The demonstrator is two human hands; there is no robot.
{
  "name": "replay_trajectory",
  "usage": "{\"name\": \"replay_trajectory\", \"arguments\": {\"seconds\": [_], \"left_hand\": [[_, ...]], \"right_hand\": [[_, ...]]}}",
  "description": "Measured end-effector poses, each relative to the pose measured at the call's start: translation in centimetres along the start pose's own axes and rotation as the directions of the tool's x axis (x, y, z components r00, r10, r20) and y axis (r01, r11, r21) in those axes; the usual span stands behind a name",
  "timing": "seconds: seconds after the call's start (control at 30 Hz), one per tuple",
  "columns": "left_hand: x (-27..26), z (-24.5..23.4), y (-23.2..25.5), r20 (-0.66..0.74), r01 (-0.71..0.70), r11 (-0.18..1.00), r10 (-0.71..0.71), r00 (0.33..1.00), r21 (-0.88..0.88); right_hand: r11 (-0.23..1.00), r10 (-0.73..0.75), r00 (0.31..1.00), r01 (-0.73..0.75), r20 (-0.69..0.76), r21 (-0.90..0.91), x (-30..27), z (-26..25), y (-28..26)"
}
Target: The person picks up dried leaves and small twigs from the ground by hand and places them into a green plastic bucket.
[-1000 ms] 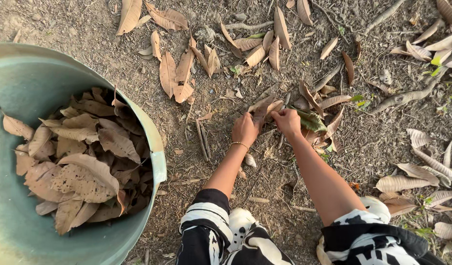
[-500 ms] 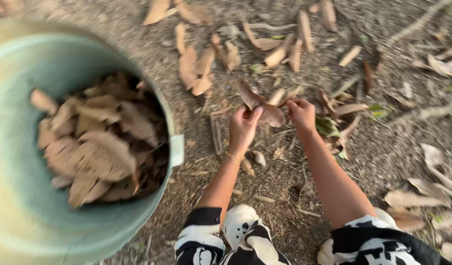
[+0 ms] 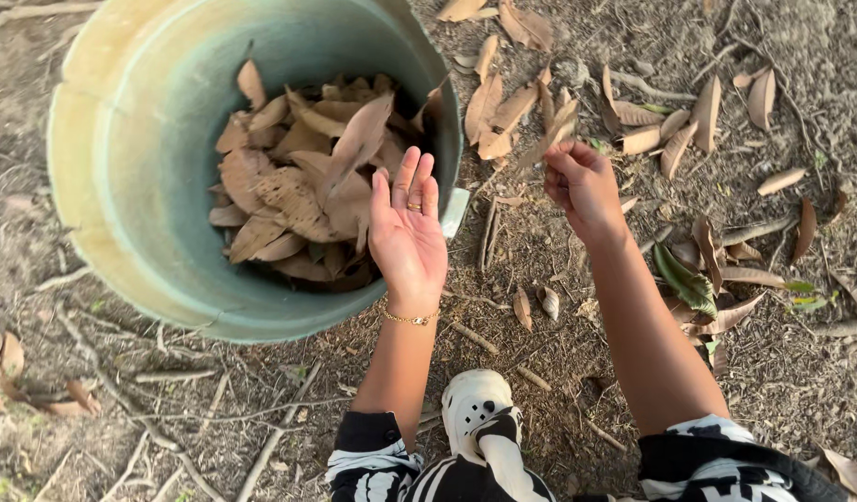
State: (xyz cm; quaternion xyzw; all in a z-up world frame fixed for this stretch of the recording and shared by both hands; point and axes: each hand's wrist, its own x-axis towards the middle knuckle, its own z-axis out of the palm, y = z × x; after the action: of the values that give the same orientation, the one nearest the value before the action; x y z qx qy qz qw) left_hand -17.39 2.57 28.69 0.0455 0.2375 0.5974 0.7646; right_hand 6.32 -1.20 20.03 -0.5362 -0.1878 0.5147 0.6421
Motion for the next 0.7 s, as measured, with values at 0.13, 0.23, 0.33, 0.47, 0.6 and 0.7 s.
{"name": "replay_trajectory", "arguments": {"seconds": [0.13,0.23,0.33,0.47,0.6,0.7], "left_hand": [[-1.3,-0.9,-0.5,0.072,-0.126,0.991,0.123,0.990,0.045],[-2.9,-2.6,-2.8,0.224,-0.270,0.953,0.235,0.946,0.138],[-5.5,-4.9,-6.8,0.340,-0.238,0.925,0.131,0.931,0.295],[-5.3,-7.5,-10.9,0.107,0.151,0.753,-0.282,0.954,0.641],[2.4,-12.7,-14.3,0.091,0.062,0.476,-0.292,0.952,0.877],[10.1,-18.4,-16.7,0.262,-0.241,0.181,-0.104,0.959,0.954]], "right_hand": [[0.990,-0.131,0.974,0.137,0.187,-0.018,-0.7,5.5,-3.8],[0.940,-0.173,0.961,0.226,0.214,-0.256,-0.3,9.7,-5.8],[0.874,-0.226,0.902,0.354,0.368,-0.333,0.1,11.7,-7.0],[0.758,-0.182,0.925,0.348,0.333,-0.552,0.6,7.1,-6.6],[0.766,-0.106,0.989,0.014,-0.105,-0.642,2.7,-6.5,-1.7],[0.371,-0.135,0.967,-0.153,-0.216,-0.916,4.0,-16.9,4.2]]}}
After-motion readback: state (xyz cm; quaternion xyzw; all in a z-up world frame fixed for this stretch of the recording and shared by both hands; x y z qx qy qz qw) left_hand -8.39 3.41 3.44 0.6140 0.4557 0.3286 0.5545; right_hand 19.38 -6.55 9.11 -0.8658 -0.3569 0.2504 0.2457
